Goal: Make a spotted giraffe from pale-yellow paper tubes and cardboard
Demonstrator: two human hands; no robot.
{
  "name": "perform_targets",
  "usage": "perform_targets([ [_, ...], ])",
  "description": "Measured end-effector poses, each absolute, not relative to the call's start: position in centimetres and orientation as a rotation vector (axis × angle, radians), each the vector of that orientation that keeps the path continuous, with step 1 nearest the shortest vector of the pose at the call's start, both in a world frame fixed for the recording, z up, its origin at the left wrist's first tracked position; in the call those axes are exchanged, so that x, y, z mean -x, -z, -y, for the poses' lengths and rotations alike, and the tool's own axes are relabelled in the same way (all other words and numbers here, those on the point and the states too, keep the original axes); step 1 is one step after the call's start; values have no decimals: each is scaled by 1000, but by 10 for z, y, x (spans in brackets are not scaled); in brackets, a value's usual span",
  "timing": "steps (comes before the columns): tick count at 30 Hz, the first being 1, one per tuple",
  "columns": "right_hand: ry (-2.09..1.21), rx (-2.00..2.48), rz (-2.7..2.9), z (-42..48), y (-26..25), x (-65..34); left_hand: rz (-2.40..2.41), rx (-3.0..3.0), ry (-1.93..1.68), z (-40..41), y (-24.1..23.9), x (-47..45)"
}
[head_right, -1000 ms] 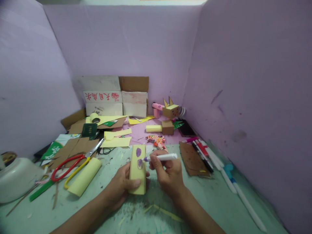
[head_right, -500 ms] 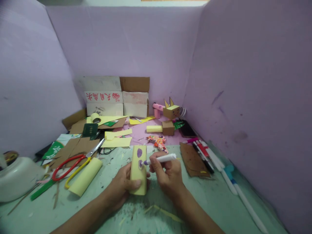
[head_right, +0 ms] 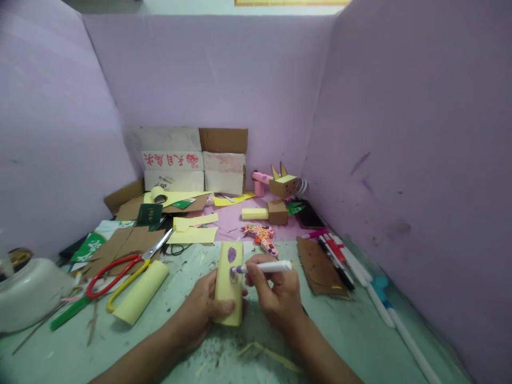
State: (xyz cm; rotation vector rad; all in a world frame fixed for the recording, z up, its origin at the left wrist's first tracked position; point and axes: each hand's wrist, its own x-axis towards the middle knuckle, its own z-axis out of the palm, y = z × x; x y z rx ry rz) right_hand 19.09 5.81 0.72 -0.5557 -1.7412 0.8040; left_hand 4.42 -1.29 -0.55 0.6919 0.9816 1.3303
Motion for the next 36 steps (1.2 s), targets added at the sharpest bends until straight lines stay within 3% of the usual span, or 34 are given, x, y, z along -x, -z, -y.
perform_targets([
  [36,-750,593,1715,-59,-10,-193,-1002,-613,-1311,12,-1,-43],
])
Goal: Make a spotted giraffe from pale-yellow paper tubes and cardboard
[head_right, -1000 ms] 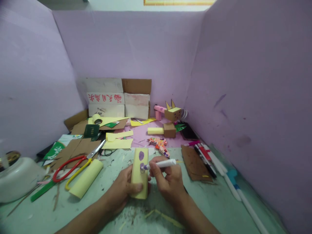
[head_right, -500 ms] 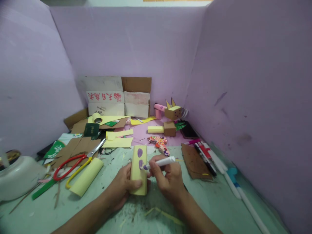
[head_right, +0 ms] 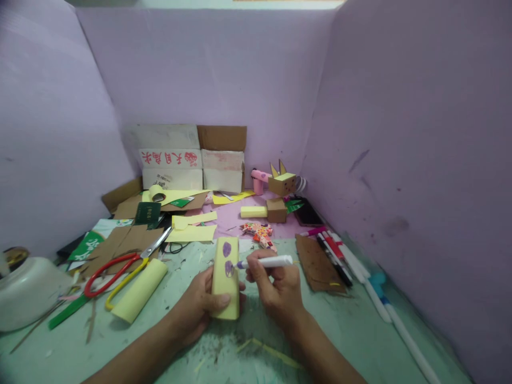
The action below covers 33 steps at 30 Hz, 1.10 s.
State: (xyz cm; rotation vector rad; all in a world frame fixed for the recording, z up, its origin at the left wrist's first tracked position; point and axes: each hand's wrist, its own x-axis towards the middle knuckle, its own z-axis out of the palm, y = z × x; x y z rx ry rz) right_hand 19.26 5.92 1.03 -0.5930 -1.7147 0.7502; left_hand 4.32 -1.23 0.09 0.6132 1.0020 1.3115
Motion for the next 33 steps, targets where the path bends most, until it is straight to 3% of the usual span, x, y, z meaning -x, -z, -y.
perform_targets([
  [33,-804,598,1719,-58,-7,-193,-971,-633,-1326,13,-2,-44],
])
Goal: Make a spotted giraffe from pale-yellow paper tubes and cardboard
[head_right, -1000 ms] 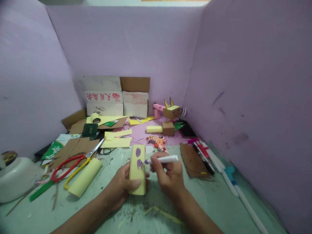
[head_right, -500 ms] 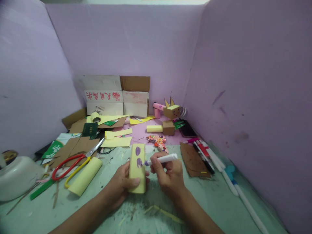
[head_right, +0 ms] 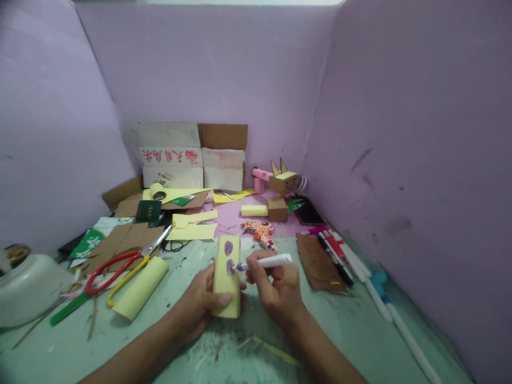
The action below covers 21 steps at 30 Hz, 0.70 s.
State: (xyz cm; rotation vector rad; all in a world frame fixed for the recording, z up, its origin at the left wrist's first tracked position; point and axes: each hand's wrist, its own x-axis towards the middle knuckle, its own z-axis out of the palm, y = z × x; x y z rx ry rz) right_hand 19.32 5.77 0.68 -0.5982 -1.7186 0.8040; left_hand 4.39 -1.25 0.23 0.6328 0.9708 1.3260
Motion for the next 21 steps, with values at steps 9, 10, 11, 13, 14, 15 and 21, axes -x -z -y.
perform_targets([
  [9,-769,597,1750,-59,-8,-193,-1015,-605,-1324,12,-5,-45],
  [10,-771,604,1740,-59,-8,-193,-1012,-608,-1322,12,-4,-45],
  [11,-774,609,1731,-59,-8,-193,-1008,-611,-1322,13,-4,-45],
  [13,-794,603,1730,-58,-9,-193,-997,-622,-1327,13,-4,-45],
  [14,-806,595,1732,-58,-9,-193,-993,-627,-1329,13,-4,-45],
  [15,-815,583,1733,-58,-9,-193,-995,-630,-1332,13,-4,-45],
  [21,-840,556,1739,-55,-10,-191,-1013,-619,-1329,12,-5,-46],
])
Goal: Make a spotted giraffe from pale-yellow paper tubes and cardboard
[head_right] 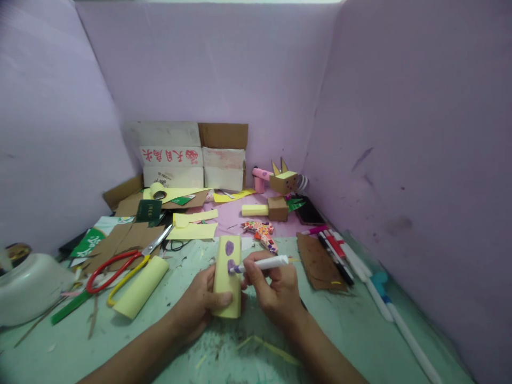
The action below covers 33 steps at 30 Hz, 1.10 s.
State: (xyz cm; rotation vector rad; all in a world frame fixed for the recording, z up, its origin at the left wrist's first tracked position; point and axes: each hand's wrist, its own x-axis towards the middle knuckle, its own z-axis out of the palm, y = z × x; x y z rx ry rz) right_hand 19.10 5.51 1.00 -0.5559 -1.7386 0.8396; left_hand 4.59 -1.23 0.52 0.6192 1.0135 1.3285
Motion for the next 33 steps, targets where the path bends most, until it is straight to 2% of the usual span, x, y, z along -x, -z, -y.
perform_targets([
  [33,-838,553,1708,-58,-5,-192,-1026,-637,-1321,13,-4,-46],
])
